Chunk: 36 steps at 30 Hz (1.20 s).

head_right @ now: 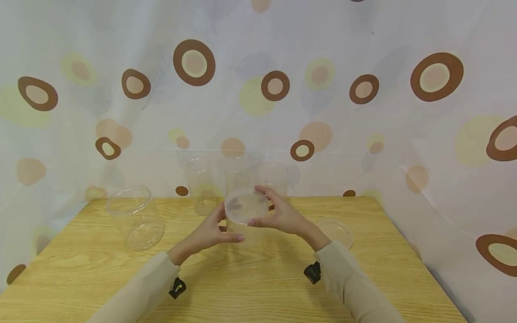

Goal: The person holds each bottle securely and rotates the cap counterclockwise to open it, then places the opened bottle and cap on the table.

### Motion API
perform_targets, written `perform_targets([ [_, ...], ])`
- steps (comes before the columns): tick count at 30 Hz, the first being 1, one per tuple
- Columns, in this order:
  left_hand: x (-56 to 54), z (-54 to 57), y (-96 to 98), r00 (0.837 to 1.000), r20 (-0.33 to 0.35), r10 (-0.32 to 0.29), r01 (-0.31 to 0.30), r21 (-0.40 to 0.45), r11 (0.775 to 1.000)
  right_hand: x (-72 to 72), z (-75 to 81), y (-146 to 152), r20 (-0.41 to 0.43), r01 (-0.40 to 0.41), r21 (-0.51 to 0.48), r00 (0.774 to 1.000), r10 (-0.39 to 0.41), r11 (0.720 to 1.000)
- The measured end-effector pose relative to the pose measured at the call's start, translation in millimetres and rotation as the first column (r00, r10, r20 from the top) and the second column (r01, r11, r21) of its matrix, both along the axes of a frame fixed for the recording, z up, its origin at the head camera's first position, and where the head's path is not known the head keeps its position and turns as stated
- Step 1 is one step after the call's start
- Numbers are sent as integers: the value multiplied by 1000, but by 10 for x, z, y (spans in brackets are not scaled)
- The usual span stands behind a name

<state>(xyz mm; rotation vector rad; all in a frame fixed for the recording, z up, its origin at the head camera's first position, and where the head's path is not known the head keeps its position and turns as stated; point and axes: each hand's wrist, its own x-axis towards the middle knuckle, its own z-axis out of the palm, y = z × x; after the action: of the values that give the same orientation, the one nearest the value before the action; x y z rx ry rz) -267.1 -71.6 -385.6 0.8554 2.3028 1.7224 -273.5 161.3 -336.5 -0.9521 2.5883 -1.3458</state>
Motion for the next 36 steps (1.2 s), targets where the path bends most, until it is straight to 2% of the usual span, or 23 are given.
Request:
perform_targets([
  [7, -1, 8, 13, 999, 27, -24, 24, -5, 1000, 9, -27, -36, -24, -8, -23, 1000, 7, 1000],
  [11, 108, 152, 16, 999, 39, -20, 20, 3, 1000, 12, -38, -52, -36, -15, -43, 999, 14, 999],
  [14, 180, 249, 10, 1000, 24, -12, 12, -3, 1000, 14, -42, -62, -36, -20, -74, 999, 18, 997],
  [21, 170, 251, -21, 1000, -4, -16, 16, 32, 999, 17, -44, -98, -43, -40, -164, 999, 33, 986],
  [25, 160, 257, -45, 1000, -15, -4, 4, 14, 1000, 22, -48, -99, -36, -54, -201, 998, 48, 978],
  [29, 159, 267, -60, 1000, -15, -8, 8, 10, 1000, 32, -56, -100, -40, -62, -215, 998, 55, 975],
  [36, 156, 247, -50, 999, -19, -41, 41, 37, 998, 60, -64, -136, -72, -35, -220, 997, 20, 975],
])
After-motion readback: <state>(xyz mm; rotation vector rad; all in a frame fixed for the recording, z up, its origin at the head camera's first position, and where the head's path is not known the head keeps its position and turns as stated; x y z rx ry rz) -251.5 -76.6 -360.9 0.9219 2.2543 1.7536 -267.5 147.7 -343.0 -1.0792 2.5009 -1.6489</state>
